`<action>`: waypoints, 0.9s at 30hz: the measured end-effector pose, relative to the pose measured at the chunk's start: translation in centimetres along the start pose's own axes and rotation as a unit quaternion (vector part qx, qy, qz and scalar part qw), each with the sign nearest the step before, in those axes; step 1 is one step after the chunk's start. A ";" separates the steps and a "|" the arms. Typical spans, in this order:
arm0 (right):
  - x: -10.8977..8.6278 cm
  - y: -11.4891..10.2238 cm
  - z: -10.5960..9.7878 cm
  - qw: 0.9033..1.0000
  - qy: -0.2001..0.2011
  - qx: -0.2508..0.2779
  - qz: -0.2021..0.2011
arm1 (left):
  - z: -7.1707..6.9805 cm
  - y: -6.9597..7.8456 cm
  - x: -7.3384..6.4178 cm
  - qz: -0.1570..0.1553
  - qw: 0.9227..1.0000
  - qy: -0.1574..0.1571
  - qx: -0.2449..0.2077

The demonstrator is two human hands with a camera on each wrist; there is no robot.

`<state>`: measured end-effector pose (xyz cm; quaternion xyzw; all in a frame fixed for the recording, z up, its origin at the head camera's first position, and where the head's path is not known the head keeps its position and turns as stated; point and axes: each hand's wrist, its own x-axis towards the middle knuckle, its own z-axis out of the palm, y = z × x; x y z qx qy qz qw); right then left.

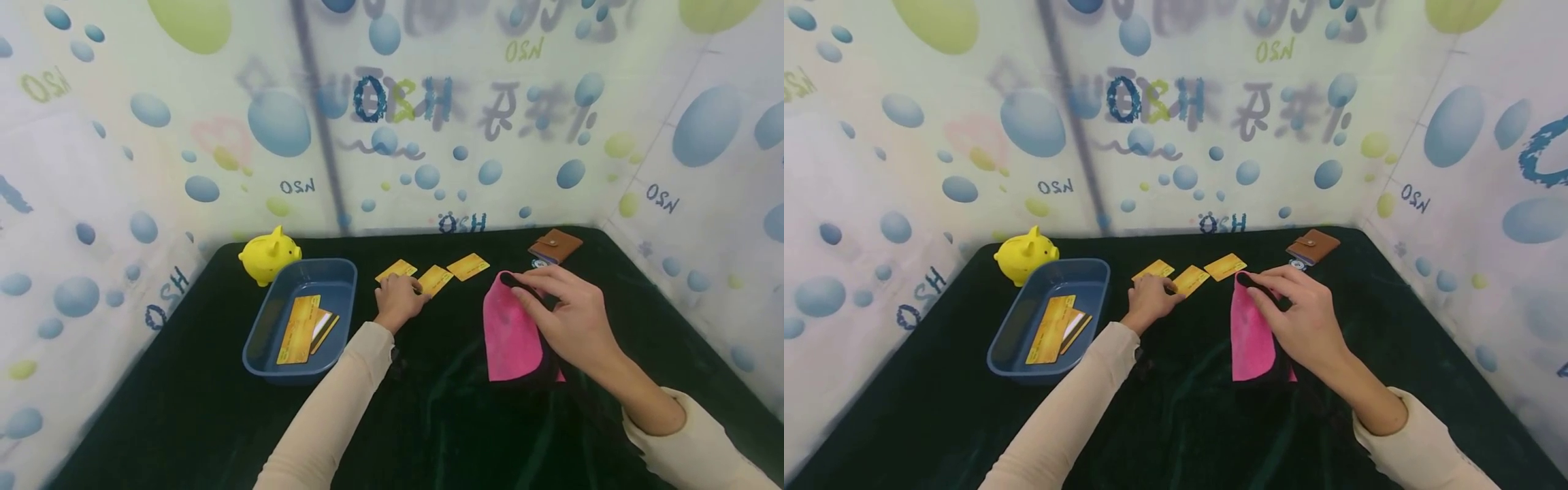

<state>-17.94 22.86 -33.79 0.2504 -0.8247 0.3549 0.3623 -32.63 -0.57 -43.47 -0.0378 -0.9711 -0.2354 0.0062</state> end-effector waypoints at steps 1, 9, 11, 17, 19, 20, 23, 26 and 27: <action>0.0 0.0 0.0 1.000 0.000 0.000 0.000 | 0.0 0.1 0.0 -0.006 1.000 0.003 0.002; 0.1 -0.1 0.1 1.000 0.000 0.001 0.002 | 0.1 0.4 0.4 -0.046 0.999 -0.007 0.022; 0.1 -0.1 0.1 1.000 -0.001 0.001 0.003 | 0.1 0.4 0.5 -0.042 0.999 -0.005 0.027; 0.1 -0.2 0.2 1.000 -0.005 0.001 0.009 | -0.2 0.5 0.2 -0.029 1.000 -0.011 0.004; 0.1 -0.2 0.2 1.000 -0.006 0.000 0.009 | -0.3 0.6 0.0 -0.020 0.999 -0.015 -0.031; 0.1 -0.2 0.2 1.000 -0.005 0.001 0.008 | -0.3 0.7 -0.1 -0.015 0.998 -0.017 -0.054; 0.0 -0.3 0.3 1.000 -0.005 0.002 0.007 | -0.4 1.1 -0.6 0.005 0.993 -0.026 -0.114; 0.0 -0.3 0.3 1.000 -0.007 0.000 0.008 | -0.7 1.4 -1.1 0.028 0.989 -0.028 -0.144; 0.0 -0.3 0.3 1.000 -0.007 -0.001 0.009 | -0.9 1.5 -1.3 0.035 0.988 -0.027 -0.149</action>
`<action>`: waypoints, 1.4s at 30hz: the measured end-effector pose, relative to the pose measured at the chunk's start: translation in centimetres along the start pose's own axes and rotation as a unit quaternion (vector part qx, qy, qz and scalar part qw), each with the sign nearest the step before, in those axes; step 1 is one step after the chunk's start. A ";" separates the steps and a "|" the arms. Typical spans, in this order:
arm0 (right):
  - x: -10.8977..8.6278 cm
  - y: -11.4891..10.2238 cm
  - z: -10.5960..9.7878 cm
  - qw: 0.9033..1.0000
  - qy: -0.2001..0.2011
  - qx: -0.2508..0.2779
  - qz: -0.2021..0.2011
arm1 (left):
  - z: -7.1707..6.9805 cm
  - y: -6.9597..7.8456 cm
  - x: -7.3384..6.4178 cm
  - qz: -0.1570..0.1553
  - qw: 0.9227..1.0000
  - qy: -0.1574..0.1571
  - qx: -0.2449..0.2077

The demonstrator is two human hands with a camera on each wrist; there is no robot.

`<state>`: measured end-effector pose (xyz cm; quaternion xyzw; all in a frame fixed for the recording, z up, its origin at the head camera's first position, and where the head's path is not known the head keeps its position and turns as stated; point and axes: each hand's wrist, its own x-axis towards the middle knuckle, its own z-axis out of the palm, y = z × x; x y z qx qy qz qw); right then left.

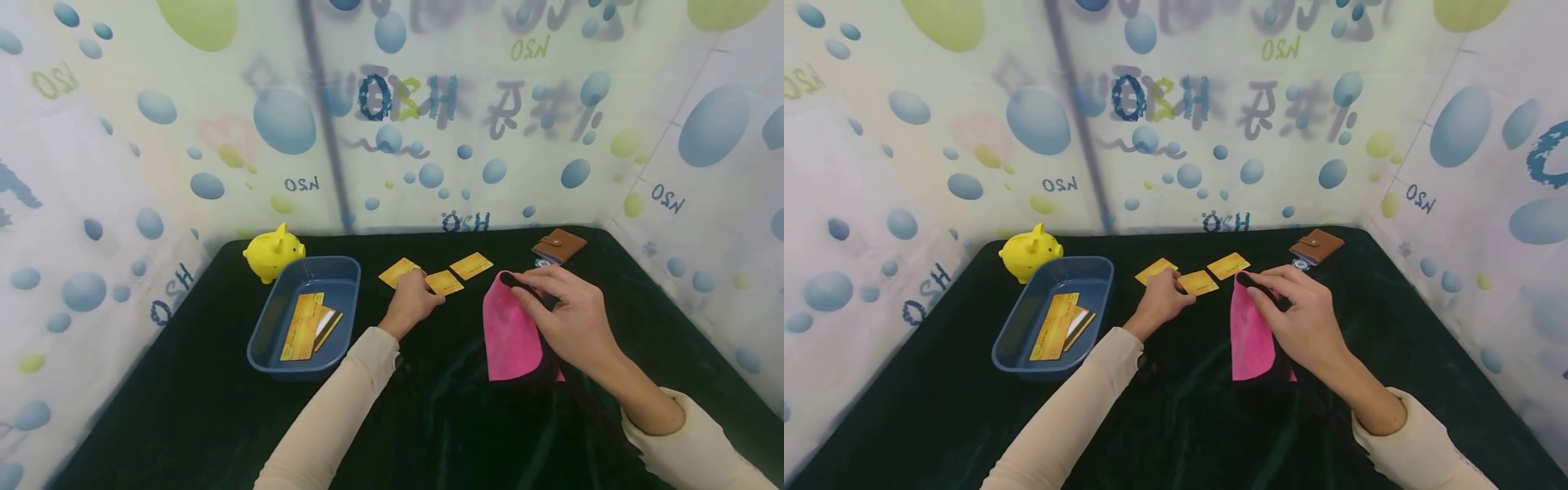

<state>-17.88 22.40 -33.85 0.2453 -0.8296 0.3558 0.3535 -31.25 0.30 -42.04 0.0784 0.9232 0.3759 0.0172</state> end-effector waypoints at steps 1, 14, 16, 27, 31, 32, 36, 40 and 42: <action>0.0 0.0 0.0 1.000 0.000 -0.001 0.000 | -0.1 0.2 -0.2 0.008 1.000 0.002 -0.003; 0.2 -0.6 0.4 1.000 0.001 -0.005 -0.015 | -2.6 2.4 -4.4 0.139 0.987 0.063 -0.046; 0.3 -0.6 0.4 1.000 0.003 -0.008 -0.017 | -2.9 2.8 -5.0 0.174 0.981 0.073 -0.045; 0.8 -1.1 0.9 0.996 0.010 -0.065 -0.054 | -5.2 2.9 -7.7 0.326 0.939 0.097 -0.054; 0.9 -1.8 1.2 0.994 0.017 -0.079 -0.068 | -5.7 2.6 -8.0 0.393 0.910 0.119 -0.063; 1.0 -2.0 1.3 0.993 0.019 -0.083 -0.076 | -5.8 2.5 -8.1 0.408 0.902 0.123 -0.065; 1.1 -3.2 1.9 0.990 0.026 -0.084 -0.107 | -6.2 2.3 -8.3 0.461 0.874 0.130 -0.077; 1.2 -4.2 2.5 0.989 0.019 -0.081 -0.124 | -6.6 2.4 -8.5 0.498 0.855 0.119 -0.085; 1.2 -4.7 2.8 0.987 0.010 -0.087 -0.133 | -6.7 2.5 -8.6 0.509 0.848 0.116 -0.087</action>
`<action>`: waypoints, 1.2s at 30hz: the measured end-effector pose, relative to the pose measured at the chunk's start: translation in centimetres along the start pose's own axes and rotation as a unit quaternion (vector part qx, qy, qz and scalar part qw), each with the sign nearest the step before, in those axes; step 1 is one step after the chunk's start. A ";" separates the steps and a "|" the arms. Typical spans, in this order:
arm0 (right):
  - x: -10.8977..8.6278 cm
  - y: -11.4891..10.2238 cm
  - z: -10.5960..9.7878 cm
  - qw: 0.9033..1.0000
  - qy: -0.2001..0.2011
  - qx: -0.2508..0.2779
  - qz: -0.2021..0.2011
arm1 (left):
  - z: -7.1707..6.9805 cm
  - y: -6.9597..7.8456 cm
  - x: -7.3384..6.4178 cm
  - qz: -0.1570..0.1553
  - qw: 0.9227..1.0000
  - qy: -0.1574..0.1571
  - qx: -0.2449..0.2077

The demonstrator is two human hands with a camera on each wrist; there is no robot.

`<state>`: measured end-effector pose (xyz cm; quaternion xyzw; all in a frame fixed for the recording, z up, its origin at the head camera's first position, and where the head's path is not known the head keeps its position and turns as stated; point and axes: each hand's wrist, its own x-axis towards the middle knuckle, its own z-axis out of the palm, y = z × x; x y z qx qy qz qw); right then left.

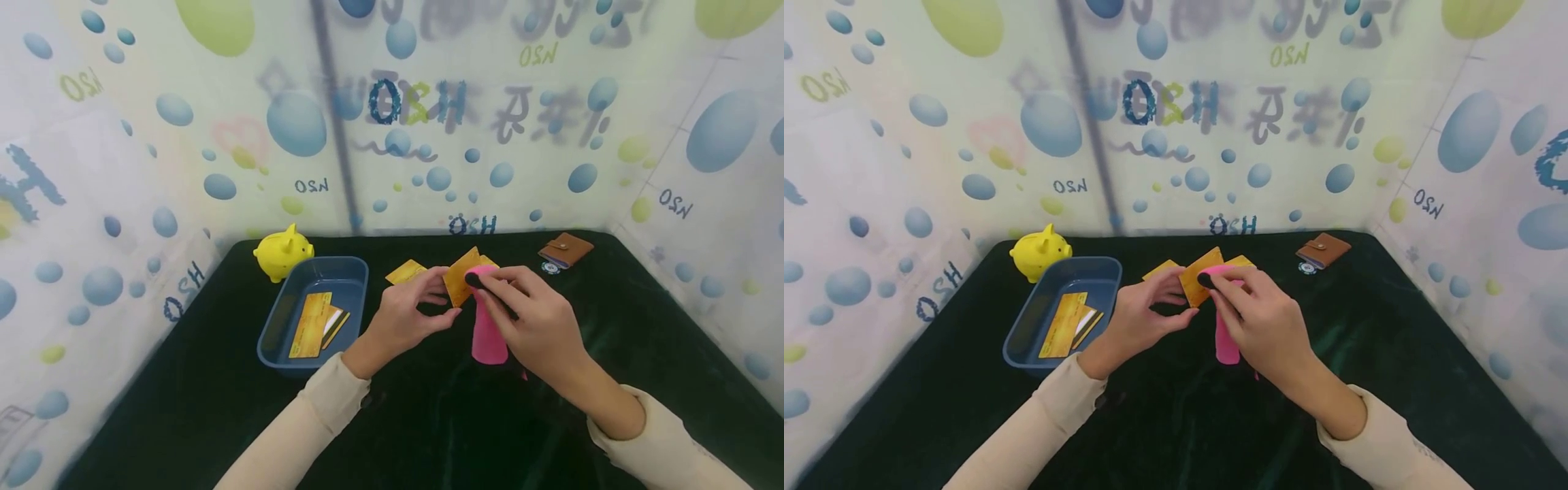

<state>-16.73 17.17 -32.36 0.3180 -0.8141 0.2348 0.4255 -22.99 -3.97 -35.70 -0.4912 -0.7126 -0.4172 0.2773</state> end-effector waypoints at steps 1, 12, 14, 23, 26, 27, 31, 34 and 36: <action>0.1 -0.2 0.1 1.000 -0.004 -0.003 -0.005 | 0.0 0.1 0.0 0.006 1.000 0.000 -0.001; 0.2 -1.0 0.7 1.000 -0.017 -0.009 -0.025 | -0.2 1.0 0.3 0.065 0.998 0.006 0.014; 0.2 -0.8 0.7 0.999 -0.015 -0.011 -0.028 | -0.3 1.1 0.2 0.070 0.997 0.006 0.016; 0.4 0.6 0.9 1.000 0.004 -0.008 -0.018 | 0.0 1.2 0.1 0.061 0.998 -0.006 0.004; 0.4 1.3 1.2 1.000 0.008 -0.009 -0.016 | 0.1 1.3 -0.2 0.067 0.998 0.002 0.007; 0.5 1.5 1.2 1.000 0.010 -0.013 -0.015 | 0.1 1.3 -0.2 0.070 0.998 0.003 0.007; 0.4 2.2 1.3 1.000 0.018 -0.021 0.004 | 0.2 1.4 -0.2 0.083 0.997 0.003 0.012; 0.2 2.6 1.4 1.000 0.017 -0.015 0.019 | 0.0 1.4 -0.3 0.091 0.996 0.005 0.022; 0.0 2.9 1.4 0.999 0.009 -0.020 0.026 | -0.1 1.5 -0.5 0.094 0.995 0.011 0.026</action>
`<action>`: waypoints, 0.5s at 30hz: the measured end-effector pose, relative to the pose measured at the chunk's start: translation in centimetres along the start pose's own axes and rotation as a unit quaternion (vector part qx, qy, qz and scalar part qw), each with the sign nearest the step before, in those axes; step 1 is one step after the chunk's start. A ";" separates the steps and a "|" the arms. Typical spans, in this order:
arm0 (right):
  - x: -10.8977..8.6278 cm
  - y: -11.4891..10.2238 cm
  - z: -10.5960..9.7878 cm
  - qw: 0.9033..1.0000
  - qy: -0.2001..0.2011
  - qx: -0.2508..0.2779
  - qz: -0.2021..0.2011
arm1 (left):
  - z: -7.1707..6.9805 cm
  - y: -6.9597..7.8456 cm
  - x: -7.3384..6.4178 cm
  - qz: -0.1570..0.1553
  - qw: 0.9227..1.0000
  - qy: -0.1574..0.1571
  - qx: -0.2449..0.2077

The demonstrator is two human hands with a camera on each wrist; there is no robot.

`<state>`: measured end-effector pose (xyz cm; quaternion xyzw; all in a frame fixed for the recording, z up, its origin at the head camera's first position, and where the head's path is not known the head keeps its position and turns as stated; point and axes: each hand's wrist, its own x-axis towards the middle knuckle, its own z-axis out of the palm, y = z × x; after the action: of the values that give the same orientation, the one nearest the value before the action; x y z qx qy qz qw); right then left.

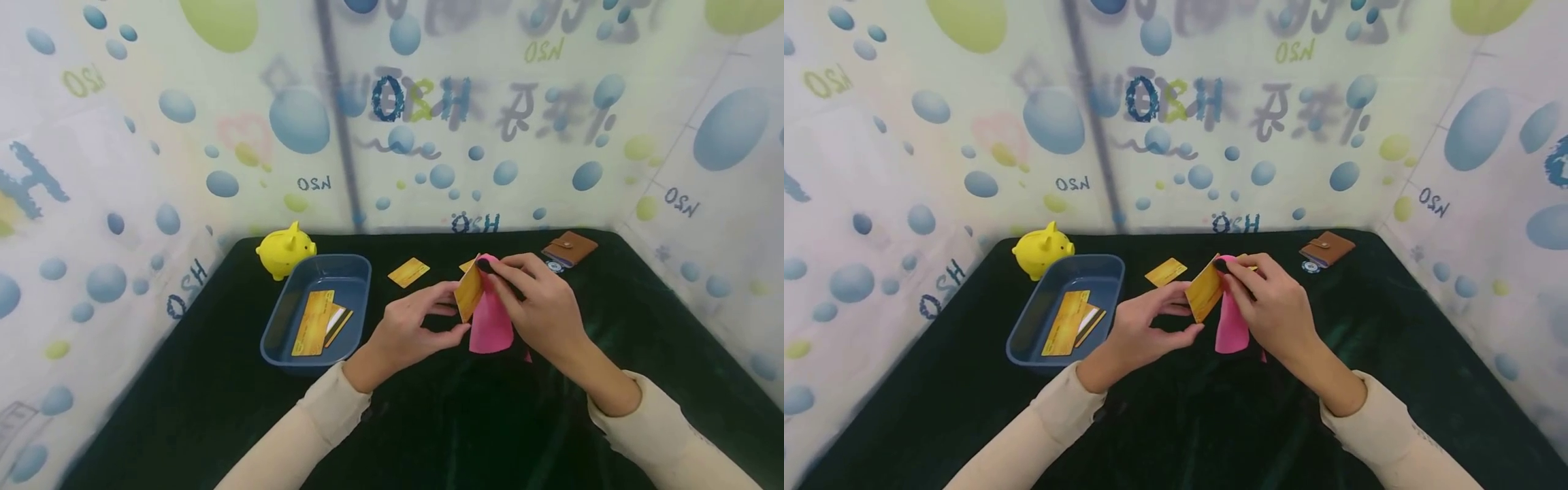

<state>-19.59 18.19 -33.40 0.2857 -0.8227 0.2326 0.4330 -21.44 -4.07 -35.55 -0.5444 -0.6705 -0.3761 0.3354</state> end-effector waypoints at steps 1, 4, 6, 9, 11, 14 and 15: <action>-0.1 0.2 0.0 1.000 -0.003 -0.007 0.004 | -0.1 0.0 -0.1 0.000 1.000 0.004 -0.002; -0.3 0.7 -0.2 1.000 -0.007 -0.019 0.020 | -0.3 0.0 -0.2 -0.008 1.000 0.023 -0.004; -0.4 0.9 -0.4 0.999 -0.008 -0.022 0.032 | -0.4 -0.2 -0.2 -0.016 0.999 0.038 -0.002; -0.6 1.0 -0.7 0.999 -0.009 -0.016 0.040 | -0.6 -0.5 -0.2 -0.030 0.998 0.054 -0.010; -0.7 0.9 -0.8 0.999 -0.008 -0.008 0.039 | -0.7 -0.6 -0.4 -0.043 0.996 0.061 -0.042; -0.7 0.8 -0.8 0.999 -0.001 0.006 0.033 | -0.9 -0.6 -0.5 -0.069 0.990 0.063 -0.109; -0.7 0.7 -0.8 0.999 0.001 0.012 0.032 | -0.9 -0.5 -0.5 -0.078 0.986 0.064 -0.130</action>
<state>-19.27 19.45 -33.69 0.2641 -0.8279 0.2564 0.4231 -21.84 -5.20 -35.58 -0.5043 -0.6331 -0.5196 0.2736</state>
